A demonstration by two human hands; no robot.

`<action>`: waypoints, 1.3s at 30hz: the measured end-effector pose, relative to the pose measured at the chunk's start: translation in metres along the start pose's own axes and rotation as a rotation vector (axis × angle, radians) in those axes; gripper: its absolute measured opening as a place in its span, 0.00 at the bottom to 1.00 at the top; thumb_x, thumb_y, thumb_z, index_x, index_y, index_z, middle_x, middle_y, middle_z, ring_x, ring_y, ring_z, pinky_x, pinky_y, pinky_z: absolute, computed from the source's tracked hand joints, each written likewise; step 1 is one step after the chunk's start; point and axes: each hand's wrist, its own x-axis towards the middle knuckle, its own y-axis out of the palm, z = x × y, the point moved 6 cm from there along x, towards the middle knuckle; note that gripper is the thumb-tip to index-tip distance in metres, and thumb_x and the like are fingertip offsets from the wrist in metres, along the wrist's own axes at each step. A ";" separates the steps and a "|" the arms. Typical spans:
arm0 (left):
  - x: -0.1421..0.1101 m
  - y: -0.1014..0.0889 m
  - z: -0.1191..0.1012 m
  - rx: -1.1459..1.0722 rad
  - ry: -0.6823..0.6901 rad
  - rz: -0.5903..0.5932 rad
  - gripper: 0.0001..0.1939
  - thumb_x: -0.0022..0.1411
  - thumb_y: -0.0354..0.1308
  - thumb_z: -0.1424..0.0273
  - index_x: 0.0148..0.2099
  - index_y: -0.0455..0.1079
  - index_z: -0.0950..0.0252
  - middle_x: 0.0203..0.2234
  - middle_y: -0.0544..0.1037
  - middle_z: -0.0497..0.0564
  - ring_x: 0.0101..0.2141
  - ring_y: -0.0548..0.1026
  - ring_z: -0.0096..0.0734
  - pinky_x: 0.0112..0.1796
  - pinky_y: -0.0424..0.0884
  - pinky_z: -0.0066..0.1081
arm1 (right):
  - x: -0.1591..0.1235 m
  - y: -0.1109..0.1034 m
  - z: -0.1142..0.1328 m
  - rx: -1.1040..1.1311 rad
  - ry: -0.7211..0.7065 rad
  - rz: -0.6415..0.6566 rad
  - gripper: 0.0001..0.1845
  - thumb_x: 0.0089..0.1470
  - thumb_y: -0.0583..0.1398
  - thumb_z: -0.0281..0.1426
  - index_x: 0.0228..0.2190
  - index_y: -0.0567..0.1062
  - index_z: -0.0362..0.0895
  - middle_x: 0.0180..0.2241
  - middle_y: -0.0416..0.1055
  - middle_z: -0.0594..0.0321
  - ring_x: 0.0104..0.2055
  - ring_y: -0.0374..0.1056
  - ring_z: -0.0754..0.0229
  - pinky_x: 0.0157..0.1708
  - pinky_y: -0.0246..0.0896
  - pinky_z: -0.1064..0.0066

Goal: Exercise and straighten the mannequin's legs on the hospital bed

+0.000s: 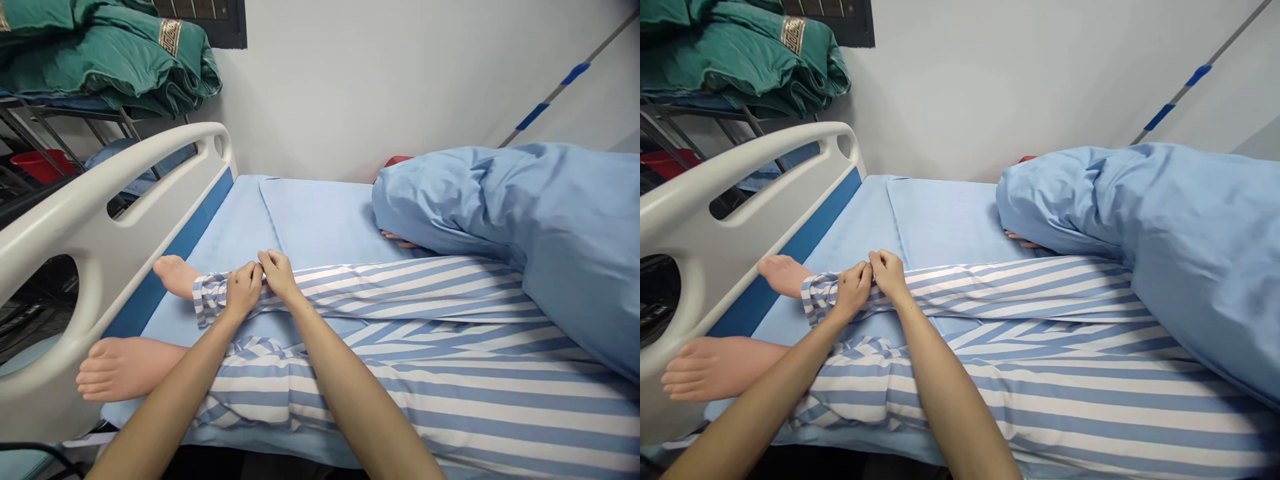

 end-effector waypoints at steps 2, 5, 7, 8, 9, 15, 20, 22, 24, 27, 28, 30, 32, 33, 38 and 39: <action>0.001 -0.002 0.000 0.089 0.044 0.013 0.16 0.64 0.42 0.68 0.24 0.57 0.62 0.17 0.65 0.45 0.21 0.62 0.26 0.28 0.52 0.30 | -0.001 0.000 0.001 -0.027 0.002 0.002 0.22 0.55 0.52 0.40 0.16 0.56 0.43 0.16 0.49 0.72 0.21 0.48 0.68 0.24 0.45 0.74; 0.003 0.000 0.002 0.205 0.101 0.028 0.15 0.65 0.41 0.69 0.26 0.60 0.62 0.19 0.69 0.48 0.23 0.65 0.28 0.28 0.54 0.30 | -0.002 0.000 0.002 -0.076 0.006 0.000 0.21 0.55 0.52 0.40 0.16 0.56 0.43 0.16 0.50 0.72 0.21 0.49 0.68 0.24 0.45 0.74; 0.003 0.002 0.004 0.263 0.151 0.036 0.15 0.65 0.40 0.70 0.28 0.61 0.63 0.21 0.71 0.50 0.25 0.67 0.30 0.29 0.55 0.31 | -0.003 0.002 0.002 -0.101 0.000 0.007 0.21 0.55 0.52 0.39 0.16 0.57 0.43 0.16 0.51 0.72 0.21 0.49 0.68 0.24 0.45 0.74; 0.003 0.002 0.004 0.293 0.187 0.044 0.15 0.65 0.39 0.70 0.29 0.61 0.63 0.22 0.71 0.51 0.26 0.68 0.31 0.29 0.56 0.31 | -0.003 0.002 0.002 -0.110 -0.003 0.010 0.21 0.55 0.52 0.39 0.16 0.57 0.43 0.16 0.51 0.72 0.22 0.50 0.68 0.25 0.45 0.74; 0.003 0.001 0.005 0.322 0.229 0.056 0.15 0.65 0.39 0.70 0.29 0.62 0.63 0.23 0.72 0.51 0.26 0.68 0.31 0.30 0.56 0.32 | -0.003 0.002 0.002 -0.117 -0.007 0.013 0.21 0.56 0.52 0.39 0.16 0.57 0.43 0.16 0.52 0.71 0.22 0.50 0.68 0.25 0.45 0.74; 0.002 -0.008 0.002 0.458 0.483 0.170 0.17 0.67 0.38 0.68 0.29 0.63 0.64 0.22 0.71 0.51 0.26 0.68 0.32 0.29 0.58 0.32 | -0.003 0.002 0.001 -0.128 -0.009 0.028 0.21 0.56 0.51 0.39 0.16 0.58 0.43 0.16 0.52 0.71 0.22 0.51 0.68 0.25 0.44 0.74; 0.000 -0.015 -0.004 0.528 0.620 0.192 0.17 0.66 0.40 0.68 0.28 0.64 0.64 0.21 0.71 0.50 0.26 0.68 0.31 0.29 0.59 0.31 | -0.003 0.001 0.002 -0.132 -0.017 0.024 0.21 0.56 0.51 0.39 0.16 0.57 0.43 0.16 0.51 0.71 0.22 0.50 0.68 0.25 0.44 0.74; 0.000 -0.018 -0.008 0.537 0.699 0.205 0.16 0.66 0.41 0.68 0.27 0.64 0.64 0.20 0.71 0.50 0.25 0.67 0.30 0.28 0.58 0.31 | -0.003 0.000 0.003 -0.134 -0.023 0.018 0.21 0.56 0.51 0.39 0.16 0.57 0.43 0.16 0.51 0.71 0.22 0.50 0.68 0.25 0.44 0.74; 0.001 -0.020 -0.011 0.540 0.783 0.242 0.16 0.64 0.43 0.67 0.26 0.64 0.64 0.19 0.70 0.50 0.23 0.66 0.30 0.26 0.56 0.31 | -0.003 0.000 0.004 -0.127 -0.025 0.014 0.21 0.56 0.51 0.39 0.16 0.57 0.43 0.16 0.50 0.72 0.22 0.50 0.68 0.25 0.44 0.74; 0.007 -0.025 -0.018 0.546 0.776 0.243 0.16 0.62 0.45 0.68 0.23 0.63 0.64 0.17 0.68 0.49 0.21 0.64 0.28 0.25 0.53 0.30 | -0.002 0.001 0.003 -0.111 -0.018 0.017 0.21 0.55 0.52 0.39 0.16 0.57 0.43 0.16 0.51 0.72 0.22 0.51 0.68 0.25 0.44 0.74; 0.012 -0.027 -0.021 0.545 0.716 0.210 0.16 0.62 0.45 0.68 0.23 0.63 0.64 0.17 0.68 0.49 0.21 0.64 0.28 0.25 0.53 0.30 | -0.001 0.002 0.003 -0.102 -0.014 0.019 0.21 0.55 0.52 0.39 0.16 0.58 0.43 0.16 0.52 0.72 0.22 0.51 0.68 0.25 0.44 0.74; 0.022 -0.030 -0.028 0.505 0.522 0.120 0.15 0.61 0.45 0.68 0.23 0.62 0.63 0.16 0.68 0.49 0.21 0.63 0.27 0.25 0.52 0.29 | 0.001 0.001 0.001 -0.056 0.000 0.004 0.21 0.55 0.51 0.39 0.16 0.57 0.43 0.16 0.52 0.71 0.22 0.50 0.67 0.25 0.44 0.74; 0.030 -0.029 -0.033 0.367 0.281 0.044 0.15 0.60 0.46 0.68 0.22 0.61 0.63 0.16 0.66 0.47 0.20 0.61 0.26 0.25 0.51 0.29 | 0.003 -0.001 -0.001 0.026 0.020 -0.025 0.21 0.56 0.50 0.39 0.16 0.57 0.43 0.16 0.52 0.71 0.22 0.50 0.67 0.24 0.45 0.74; 0.033 -0.027 -0.034 0.261 0.167 0.015 0.15 0.60 0.46 0.68 0.21 0.59 0.63 0.15 0.65 0.45 0.20 0.61 0.25 0.25 0.52 0.28 | 0.004 -0.002 -0.002 0.067 0.029 -0.038 0.21 0.56 0.49 0.39 0.16 0.57 0.43 0.16 0.52 0.71 0.22 0.50 0.67 0.24 0.45 0.74; 0.030 -0.006 -0.015 -0.109 -0.209 -0.123 0.16 0.59 0.44 0.68 0.20 0.52 0.62 0.14 0.59 0.43 0.21 0.60 0.24 0.25 0.54 0.26 | 0.005 -0.005 -0.003 0.121 0.054 -0.031 0.20 0.56 0.50 0.39 0.16 0.59 0.43 0.16 0.53 0.70 0.22 0.51 0.67 0.24 0.47 0.75; 0.027 -0.002 -0.010 -0.083 -0.218 -0.120 0.16 0.60 0.44 0.68 0.20 0.52 0.62 0.15 0.60 0.44 0.21 0.59 0.25 0.26 0.53 0.27 | 0.004 -0.004 -0.002 0.107 0.051 -0.025 0.20 0.56 0.50 0.39 0.16 0.58 0.43 0.16 0.52 0.71 0.21 0.50 0.68 0.24 0.47 0.75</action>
